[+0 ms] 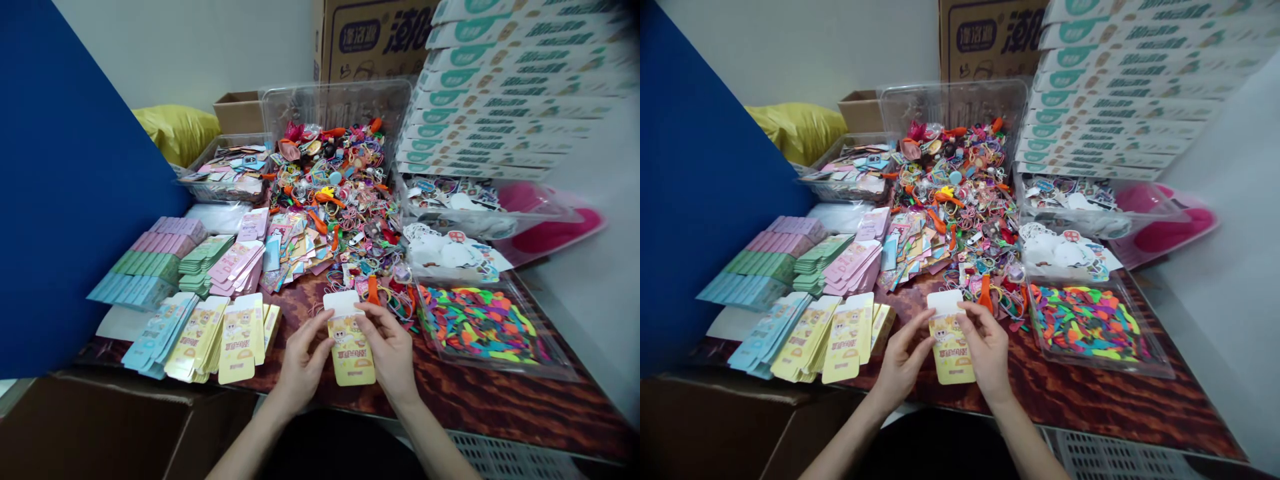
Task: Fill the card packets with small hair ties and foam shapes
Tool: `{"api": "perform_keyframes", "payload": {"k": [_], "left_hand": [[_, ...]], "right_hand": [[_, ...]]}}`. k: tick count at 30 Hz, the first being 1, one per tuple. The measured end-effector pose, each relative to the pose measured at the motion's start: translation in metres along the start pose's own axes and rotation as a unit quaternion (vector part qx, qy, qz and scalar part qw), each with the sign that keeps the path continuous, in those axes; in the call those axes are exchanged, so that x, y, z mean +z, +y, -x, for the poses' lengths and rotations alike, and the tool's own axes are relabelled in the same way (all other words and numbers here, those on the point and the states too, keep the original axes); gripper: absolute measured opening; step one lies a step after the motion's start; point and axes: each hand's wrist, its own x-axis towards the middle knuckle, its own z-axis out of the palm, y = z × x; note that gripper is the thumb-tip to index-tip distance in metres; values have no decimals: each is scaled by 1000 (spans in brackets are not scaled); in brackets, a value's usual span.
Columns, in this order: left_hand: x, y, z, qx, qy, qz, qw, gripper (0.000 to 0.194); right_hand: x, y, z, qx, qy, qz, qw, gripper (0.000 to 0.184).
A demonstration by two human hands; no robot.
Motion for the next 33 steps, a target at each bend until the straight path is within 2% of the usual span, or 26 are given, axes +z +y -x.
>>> {"api": "perform_keyframes", "payload": {"k": [2, 7, 10, 11, 14, 16, 18, 24, 27, 33], "left_hand": [[-5, -1, -1, -5, -32, -20, 999, 35], [-13, 7, -5, -65, -89, 25, 994, 32], [-16, 13, -8, -76, -101, 18, 992, 33], [-17, 15, -9, -75, -105, 11, 992, 33], [-19, 18, -12, -74, -114, -2, 991, 33], [-20, 20, -12, -76, -111, 0, 991, 36], [-19, 20, -13, -78, -117, -7, 990, 39], [-15, 19, -13, -60, -135, -48, 988, 42], [-16, 19, -12, -52, -135, -51, 988, 45], [-18, 16, -11, -64, -143, -29, 987, 48]], "right_hand": [[-5, -4, -2, -4, -33, 32, 999, 24], [-15, -15, -10, -17, -109, 68, 992, 20], [-20, -18, -16, -9, -158, 57, 986, 40], [-22, -19, -18, -9, -177, 67, 982, 39], [-29, -23, -21, -30, -231, 113, 966, 15], [-31, -26, -21, -43, -260, 126, 956, 11], [-30, -27, -20, -40, -268, 123, 955, 12], [-22, -21, -22, -14, -195, 147, 970, 21], [-23, -19, -26, -3, -183, 162, 970, 24], [-27, -31, -34, -11, -271, 182, 945, 23]]}}
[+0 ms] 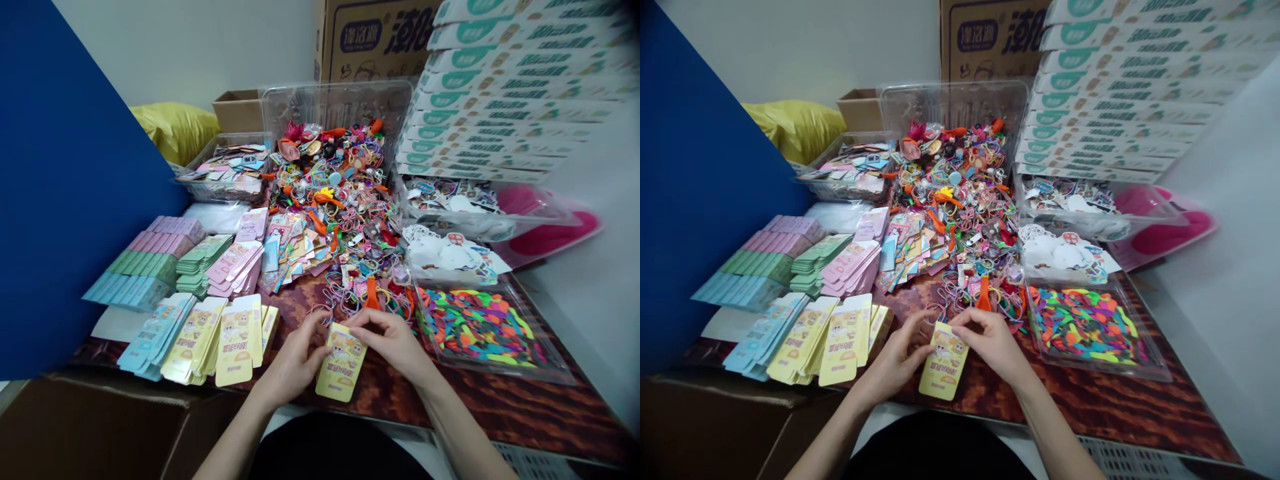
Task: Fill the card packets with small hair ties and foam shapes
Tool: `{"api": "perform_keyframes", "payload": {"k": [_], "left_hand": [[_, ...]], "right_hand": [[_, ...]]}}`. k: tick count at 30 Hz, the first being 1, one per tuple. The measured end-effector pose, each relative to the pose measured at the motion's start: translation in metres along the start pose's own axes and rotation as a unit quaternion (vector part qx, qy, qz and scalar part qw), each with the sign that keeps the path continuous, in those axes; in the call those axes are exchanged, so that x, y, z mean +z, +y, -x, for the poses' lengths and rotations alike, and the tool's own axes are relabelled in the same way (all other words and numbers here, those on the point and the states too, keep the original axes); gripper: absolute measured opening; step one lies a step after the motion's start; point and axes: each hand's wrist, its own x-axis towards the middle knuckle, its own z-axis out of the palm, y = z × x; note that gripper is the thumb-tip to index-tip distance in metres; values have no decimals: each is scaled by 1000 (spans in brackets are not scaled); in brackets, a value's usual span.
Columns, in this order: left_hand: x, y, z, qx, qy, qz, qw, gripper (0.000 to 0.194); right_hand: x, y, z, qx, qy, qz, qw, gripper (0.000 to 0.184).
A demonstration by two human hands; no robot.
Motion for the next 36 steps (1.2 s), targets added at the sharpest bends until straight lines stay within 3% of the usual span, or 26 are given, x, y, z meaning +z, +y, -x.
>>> {"api": "perform_keyframes", "payload": {"k": [5, 13, 18, 21, 25, 27, 30, 33, 36], "left_hand": [[-2, -2, 1, -13, -4, 36, 999, 49], [-6, 4, -4, 8, -14, 22, 1000, 42], [-5, -1, -2, 5, -16, -11, 1000, 31], [-5, -7, -2, -20, 7, 52, 998, 35], [-4, -12, -3, -50, 22, 183, 982, 54], [1, -14, -4, -29, 28, 177, 983, 68], [12, -16, -4, 34, 84, 121, 989, 83], [16, -19, -4, 43, 154, 135, 978, 74], [10, -22, -4, 7, 169, 132, 977, 62]], "right_hand": [[-6, -3, 9, -42, -55, 36, 997, 21], [-2, 10, 19, -24, 0, 27, 999, 29], [3, 14, 20, 19, -32, -23, 999, 25], [8, 20, 17, 68, 0, -94, 993, 26], [19, 27, 7, 141, 115, -275, 944, 34], [29, 31, 1, 160, 153, -355, 908, 37], [51, 35, -3, 170, 146, -422, 879, 38], [65, 36, -7, 176, 86, -382, 903, 34], [60, 30, -29, 135, 41, -167, 976, 29]]}}
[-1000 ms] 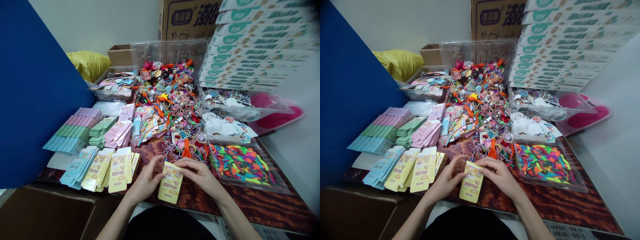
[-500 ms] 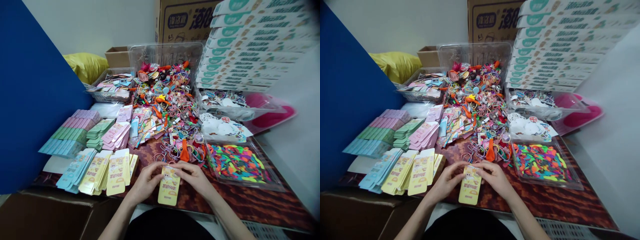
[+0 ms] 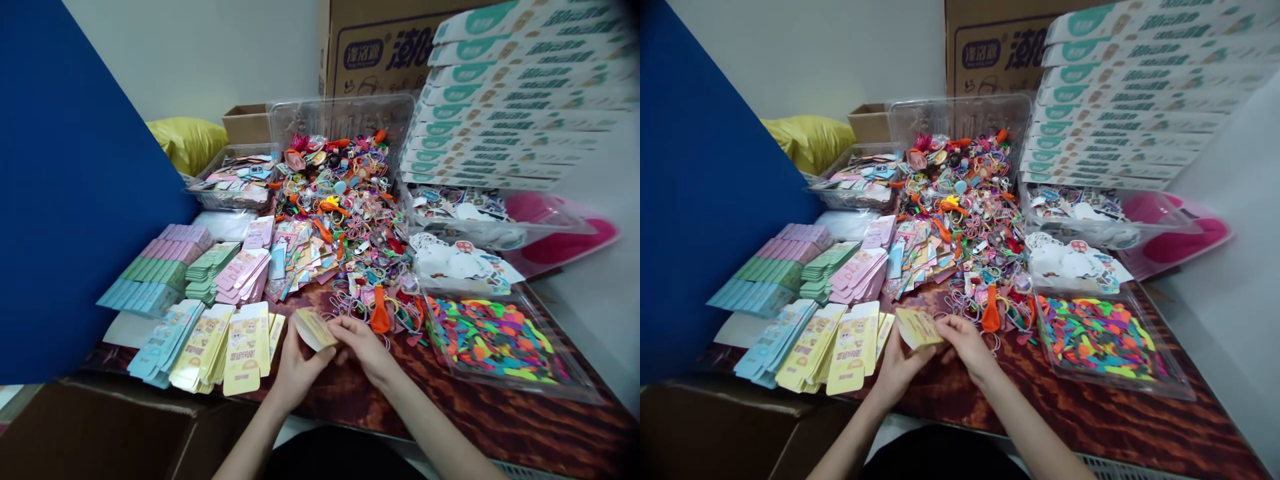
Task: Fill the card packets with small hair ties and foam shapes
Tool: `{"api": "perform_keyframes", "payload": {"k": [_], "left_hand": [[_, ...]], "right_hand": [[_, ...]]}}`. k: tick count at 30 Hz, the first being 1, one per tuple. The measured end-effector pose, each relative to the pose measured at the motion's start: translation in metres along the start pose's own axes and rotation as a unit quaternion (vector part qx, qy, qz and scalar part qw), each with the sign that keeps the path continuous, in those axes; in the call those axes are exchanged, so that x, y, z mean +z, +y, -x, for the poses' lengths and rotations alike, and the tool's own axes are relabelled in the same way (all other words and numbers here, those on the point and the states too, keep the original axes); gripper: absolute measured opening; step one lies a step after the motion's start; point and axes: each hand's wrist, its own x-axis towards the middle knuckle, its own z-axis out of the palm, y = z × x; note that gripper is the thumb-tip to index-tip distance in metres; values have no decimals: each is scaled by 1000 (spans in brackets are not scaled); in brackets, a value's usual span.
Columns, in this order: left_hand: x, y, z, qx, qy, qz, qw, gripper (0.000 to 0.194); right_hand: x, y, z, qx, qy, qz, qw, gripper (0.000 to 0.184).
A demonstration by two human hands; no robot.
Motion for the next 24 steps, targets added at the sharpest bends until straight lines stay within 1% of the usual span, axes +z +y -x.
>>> {"api": "perform_keyframes", "payload": {"k": [1, 2, 3, 5, 7, 9, 10, 13, 15, 18, 21, 24], "left_hand": [[-2, 0, -1, -3, -5, -24, 1000, 58], [-4, -1, -3, 1, -10, -57, 998, 56], [-5, -2, -4, 10, -14, -94, 995, 57], [-5, -4, -6, 31, -20, -163, 986, 66], [-4, -6, -7, 39, -26, -213, 976, 73], [-5, -7, -7, 32, -35, -237, 970, 76], [-7, -8, -6, 26, -38, -242, 969, 76], [-13, -10, -5, 12, -41, -247, 968, 77], [-16, -12, -6, 11, -41, -248, 968, 77], [-15, -14, -7, 21, -48, -256, 965, 78], [-13, -15, -8, 28, -42, -273, 961, 76], [-12, -14, -10, 32, -25, -292, 956, 69]], "right_hand": [[-2, -8, -12, -38, 12, 89, 995, 28], [-3, -17, -27, -68, 39, 129, 989, 24], [-4, -26, -45, -85, 65, 141, 984, 20], [-1, -42, -83, -116, 123, 160, 973, 14], [5, -51, -117, -132, 166, 172, 962, 13], [10, -53, -140, -133, 182, 178, 958, 18], [12, -52, -146, -133, 184, 176, 958, 20], [9, -45, -146, -142, 180, 157, 961, 22], [0, -44, -138, -149, 182, 137, 962, 21], [-16, -50, -124, -148, 190, 104, 965, 22], [-33, -63, -105, -143, 191, 66, 969, 28], [-46, -73, -75, -142, 180, 31, 973, 35]]}}
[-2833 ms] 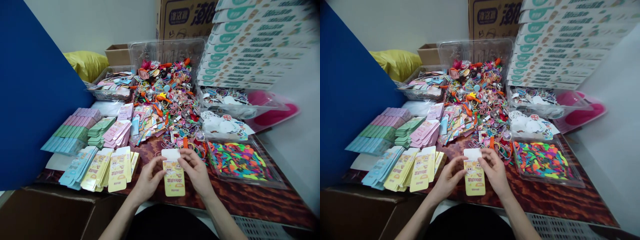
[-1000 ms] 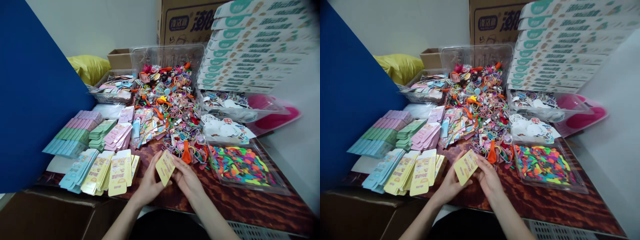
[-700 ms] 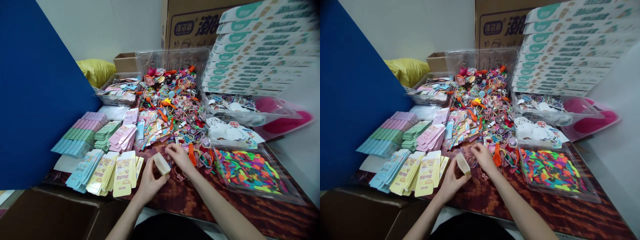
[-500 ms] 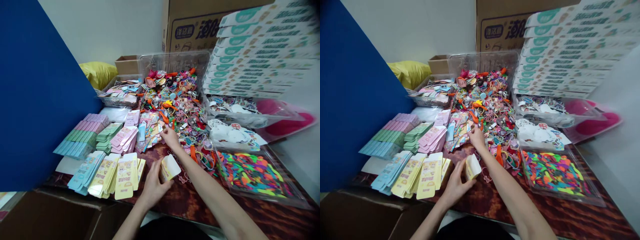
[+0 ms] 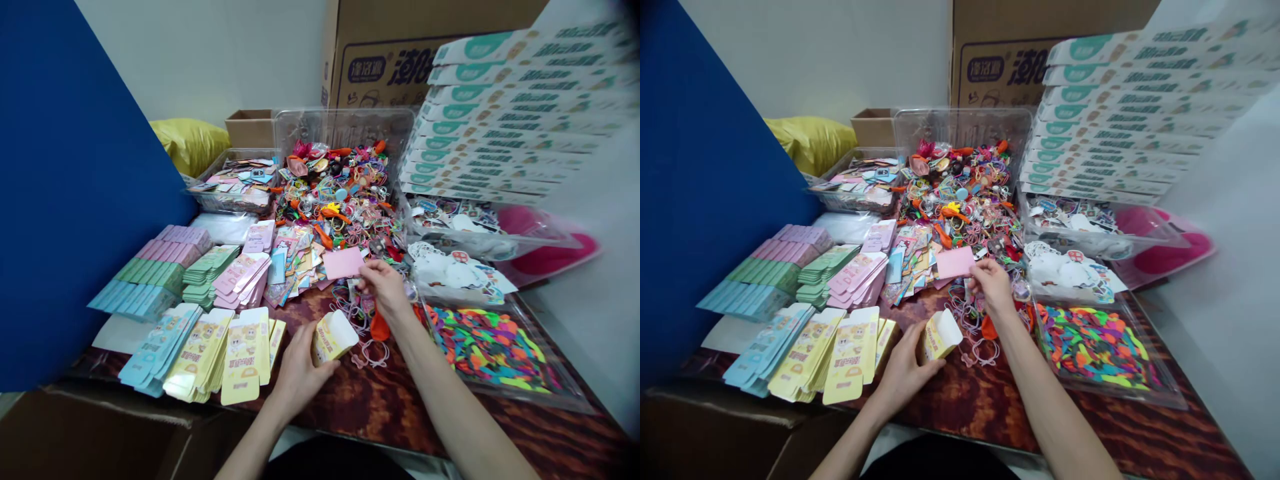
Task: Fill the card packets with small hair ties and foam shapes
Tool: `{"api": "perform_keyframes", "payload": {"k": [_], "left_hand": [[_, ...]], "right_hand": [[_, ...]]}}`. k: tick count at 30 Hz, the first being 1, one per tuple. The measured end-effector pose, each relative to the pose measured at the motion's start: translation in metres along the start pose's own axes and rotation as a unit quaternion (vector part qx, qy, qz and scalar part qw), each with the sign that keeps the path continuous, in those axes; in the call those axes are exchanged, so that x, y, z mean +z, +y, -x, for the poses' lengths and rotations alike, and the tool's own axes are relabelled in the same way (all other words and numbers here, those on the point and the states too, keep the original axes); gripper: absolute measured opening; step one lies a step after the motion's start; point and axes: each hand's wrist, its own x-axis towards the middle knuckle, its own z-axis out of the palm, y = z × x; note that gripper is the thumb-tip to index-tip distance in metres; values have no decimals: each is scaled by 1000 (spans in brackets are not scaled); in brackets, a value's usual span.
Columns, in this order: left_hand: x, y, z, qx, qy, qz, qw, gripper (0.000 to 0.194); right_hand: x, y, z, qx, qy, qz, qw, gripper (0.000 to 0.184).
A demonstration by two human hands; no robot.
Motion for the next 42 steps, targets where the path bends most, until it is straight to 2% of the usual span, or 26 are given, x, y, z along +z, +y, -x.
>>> {"api": "perform_keyframes", "payload": {"k": [5, 8, 11, 18, 23, 26, 30, 32, 35, 37, 40, 42], "left_hand": [[1, 5, -7, 5, 20, -26, 999, 66], [4, 11, -12, 6, 23, -55, 998, 63], [6, 14, -15, 22, 25, -80, 996, 61], [9, 17, -12, 42, 21, -95, 994, 62], [6, 19, -10, 44, 17, -101, 994, 63], [7, 19, -8, 69, -4, -95, 993, 64], [8, 18, -6, 77, -3, -67, 995, 62], [6, 17, -6, 71, 10, -48, 996, 61], [0, 15, -6, 57, 34, -24, 998, 58], [-3, 13, -5, 53, 47, -12, 997, 56], [-3, 9, -3, 53, 53, -1, 997, 56], [-2, 7, -1, 45, 49, 1, 998, 55]], "right_hand": [[-28, -9, 58, -20, -18, -18, 999, 45], [-37, -6, 87, -44, -30, 52, 997, 41], [-46, 0, 100, -62, -40, 116, 991, 35], [-64, 10, 101, -32, -54, 58, 996, 38], [-62, 10, 105, -45, -53, 88, 994, 36], [-51, 4, 105, -56, -112, 169, 978, 28], [-33, -5, 110, -135, -179, 263, 938, 24], [-30, -5, 113, -156, -161, 250, 942, 23], [-35, 1, 115, -138, -65, 220, 964, 22], [-42, 8, 111, -127, -46, 234, 963, 20], [-46, 17, 97, -146, -62, 308, 938, 19], [-42, 20, 83, -162, -40, 375, 912, 20]]}}
